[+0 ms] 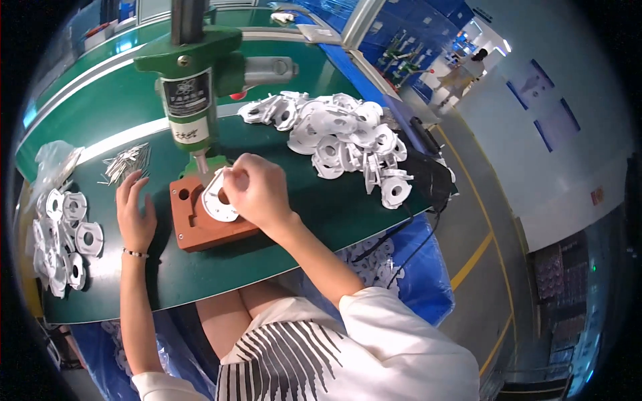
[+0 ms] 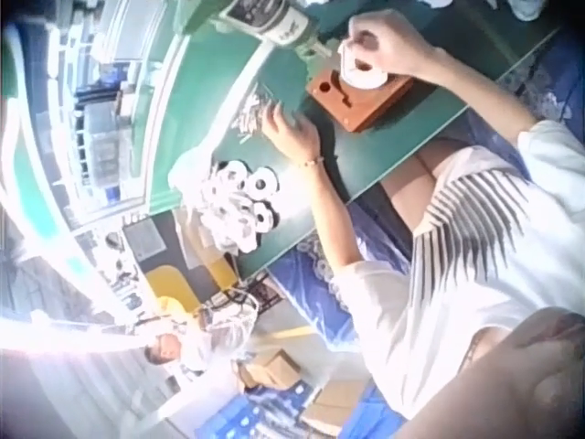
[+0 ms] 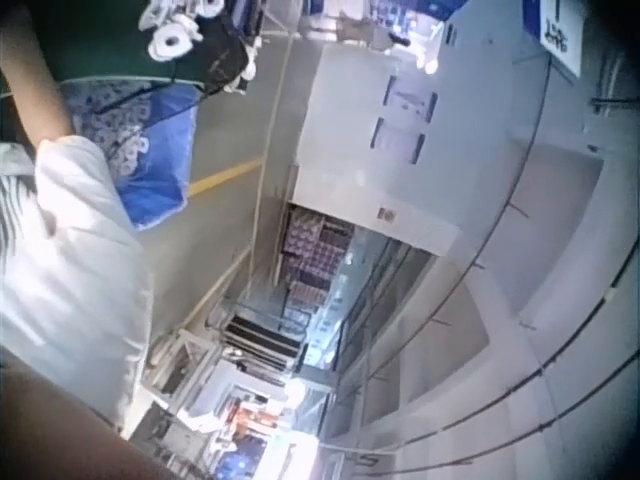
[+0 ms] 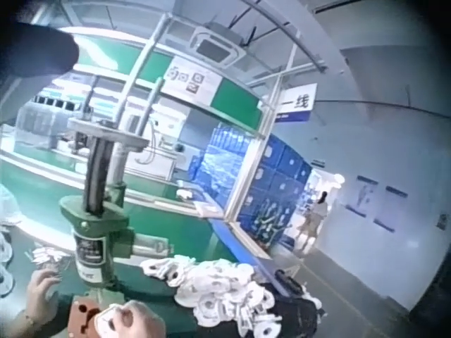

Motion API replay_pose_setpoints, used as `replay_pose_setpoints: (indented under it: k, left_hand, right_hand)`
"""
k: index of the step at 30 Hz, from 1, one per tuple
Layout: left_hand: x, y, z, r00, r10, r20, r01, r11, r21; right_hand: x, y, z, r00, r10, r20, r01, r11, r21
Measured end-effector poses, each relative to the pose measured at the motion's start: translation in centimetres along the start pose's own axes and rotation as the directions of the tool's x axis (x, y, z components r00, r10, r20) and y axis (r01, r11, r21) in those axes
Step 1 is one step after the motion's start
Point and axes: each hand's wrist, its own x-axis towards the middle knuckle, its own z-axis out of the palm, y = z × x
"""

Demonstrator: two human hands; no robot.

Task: The person processes white plastic components using a manual press machine.

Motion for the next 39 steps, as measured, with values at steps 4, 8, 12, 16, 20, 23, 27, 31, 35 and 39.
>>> replay_pose_setpoints:
  k: [4,8,12,16,20,23,27,31,35,39]
  left_hand:
    - [0.4,0.0,-0.1,0.999,-0.031,-0.012,0.031,0.999,-0.016]
    - [0.4,-0.1,-0.1,0.998,-0.053,0.016,0.053,0.998,-0.016]
    - [0.2,-0.6,0.1,0.998,-0.053,0.023,0.053,0.998,-0.022]
    - [0.0,-1.0,0.3,0.999,-0.048,0.016,0.047,0.999,0.006]
    - [0.0,-1.2,0.5,0.998,-0.049,0.026,0.049,0.999,-0.015]
    - [0.1,-1.4,0.4,0.998,-0.036,0.042,0.036,0.999,0.005]
    - [-0.2,-1.4,0.3,0.999,-0.033,0.017,0.033,0.999,-0.010]
    - [-0.1,-1.4,0.3,0.999,-0.030,0.017,0.031,0.999,-0.009]
    - [-0.3,-1.4,0.3,1.000,-0.018,-0.002,0.018,0.999,-0.029]
    - [-0.3,-1.3,0.3,0.998,-0.060,0.022,0.061,0.997,-0.038]
  right_hand:
    - [-0.1,-0.3,-1.4,0.993,0.095,0.067,-0.092,0.995,-0.045]
    - [-1.7,-1.5,-3.6,0.982,0.071,0.177,-0.059,0.996,-0.070]
    - [-3.0,-3.1,-4.6,0.968,0.001,0.252,0.027,0.994,-0.107]
    - [-2.6,-3.3,-4.6,0.952,-0.269,0.145,0.291,0.943,-0.160]
    - [-1.4,-1.9,-3.1,0.821,-0.406,0.400,0.415,0.907,0.069]
    - [-1.6,-1.5,-2.0,0.774,-0.341,0.534,0.417,0.908,-0.025]
    - [-3.5,-2.6,-1.5,0.800,-0.233,0.552,0.336,0.937,-0.092]
    - [-3.9,-2.5,-1.5,0.807,-0.253,0.533,0.382,0.912,-0.147]
    - [-3.6,-2.3,-1.5,0.765,-0.208,0.610,0.387,0.905,-0.177]
    - [-3.9,-3.0,-1.7,0.757,-0.189,0.625,0.379,0.907,-0.185]
